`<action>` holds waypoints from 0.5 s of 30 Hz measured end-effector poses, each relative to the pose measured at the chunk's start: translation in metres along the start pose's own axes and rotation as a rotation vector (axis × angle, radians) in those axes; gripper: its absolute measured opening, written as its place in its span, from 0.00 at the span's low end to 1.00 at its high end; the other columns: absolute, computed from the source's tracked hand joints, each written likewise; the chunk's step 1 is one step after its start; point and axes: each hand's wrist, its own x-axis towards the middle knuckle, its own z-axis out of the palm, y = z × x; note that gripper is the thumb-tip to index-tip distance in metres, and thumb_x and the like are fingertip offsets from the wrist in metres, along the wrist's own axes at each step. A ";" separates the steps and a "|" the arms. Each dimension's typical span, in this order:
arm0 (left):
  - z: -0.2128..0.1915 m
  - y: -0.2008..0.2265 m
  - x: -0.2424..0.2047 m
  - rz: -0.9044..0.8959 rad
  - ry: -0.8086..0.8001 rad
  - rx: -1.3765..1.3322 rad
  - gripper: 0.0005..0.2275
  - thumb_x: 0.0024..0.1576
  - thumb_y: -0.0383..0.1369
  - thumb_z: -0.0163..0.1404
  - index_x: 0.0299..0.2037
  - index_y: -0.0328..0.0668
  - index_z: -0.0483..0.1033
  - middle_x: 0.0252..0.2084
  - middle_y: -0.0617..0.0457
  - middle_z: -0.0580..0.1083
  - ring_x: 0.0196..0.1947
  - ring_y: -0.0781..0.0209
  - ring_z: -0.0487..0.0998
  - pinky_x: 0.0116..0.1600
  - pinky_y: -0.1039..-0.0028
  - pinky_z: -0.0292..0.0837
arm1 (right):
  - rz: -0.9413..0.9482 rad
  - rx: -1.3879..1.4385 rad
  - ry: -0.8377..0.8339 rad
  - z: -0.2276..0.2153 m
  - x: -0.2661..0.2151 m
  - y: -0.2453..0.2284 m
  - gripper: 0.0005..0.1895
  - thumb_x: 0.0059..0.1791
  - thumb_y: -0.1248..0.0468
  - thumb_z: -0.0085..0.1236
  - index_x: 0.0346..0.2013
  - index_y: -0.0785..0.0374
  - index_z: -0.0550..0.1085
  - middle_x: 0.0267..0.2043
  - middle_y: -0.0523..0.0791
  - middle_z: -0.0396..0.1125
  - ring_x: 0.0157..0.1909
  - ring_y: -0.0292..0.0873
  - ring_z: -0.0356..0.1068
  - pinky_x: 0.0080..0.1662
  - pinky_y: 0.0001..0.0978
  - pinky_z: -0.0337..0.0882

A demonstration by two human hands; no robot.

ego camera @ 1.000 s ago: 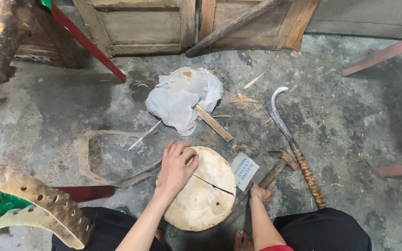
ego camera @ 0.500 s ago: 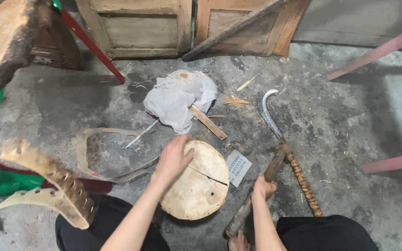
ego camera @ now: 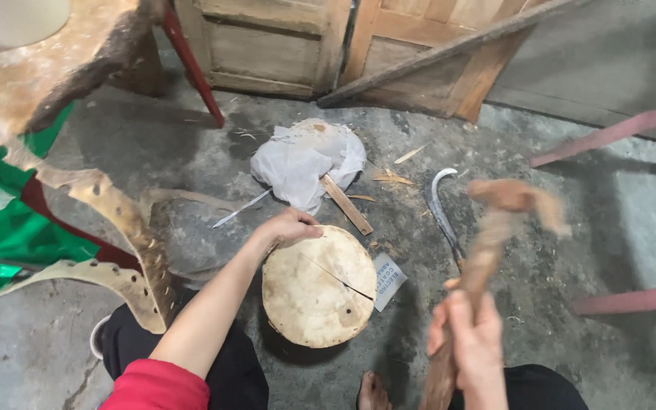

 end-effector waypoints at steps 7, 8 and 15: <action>0.010 -0.030 0.025 0.090 0.014 -0.045 0.09 0.50 0.41 0.60 0.37 0.51 0.87 0.38 0.62 0.81 0.40 0.71 0.76 0.46 0.78 0.67 | 0.407 -0.220 -0.191 0.056 -0.034 0.061 0.13 0.52 0.61 0.56 0.48 0.65 0.73 0.18 0.48 0.63 0.12 0.41 0.60 0.14 0.34 0.64; 0.011 -0.032 0.025 0.086 0.009 -0.049 0.10 0.52 0.41 0.60 0.40 0.50 0.87 0.42 0.60 0.82 0.42 0.69 0.77 0.49 0.76 0.69 | 0.426 -0.232 -0.215 0.066 -0.037 0.062 0.11 0.53 0.60 0.55 0.43 0.66 0.71 0.17 0.49 0.62 0.11 0.42 0.59 0.14 0.34 0.62; 0.007 -0.007 -0.013 0.020 0.042 -0.066 0.10 0.56 0.44 0.58 0.39 0.50 0.86 0.35 0.60 0.79 0.31 0.68 0.72 0.36 0.74 0.64 | 0.563 -0.275 -0.226 0.085 -0.030 0.059 0.19 0.55 0.52 0.49 0.43 0.67 0.72 0.18 0.49 0.59 0.12 0.43 0.58 0.15 0.37 0.60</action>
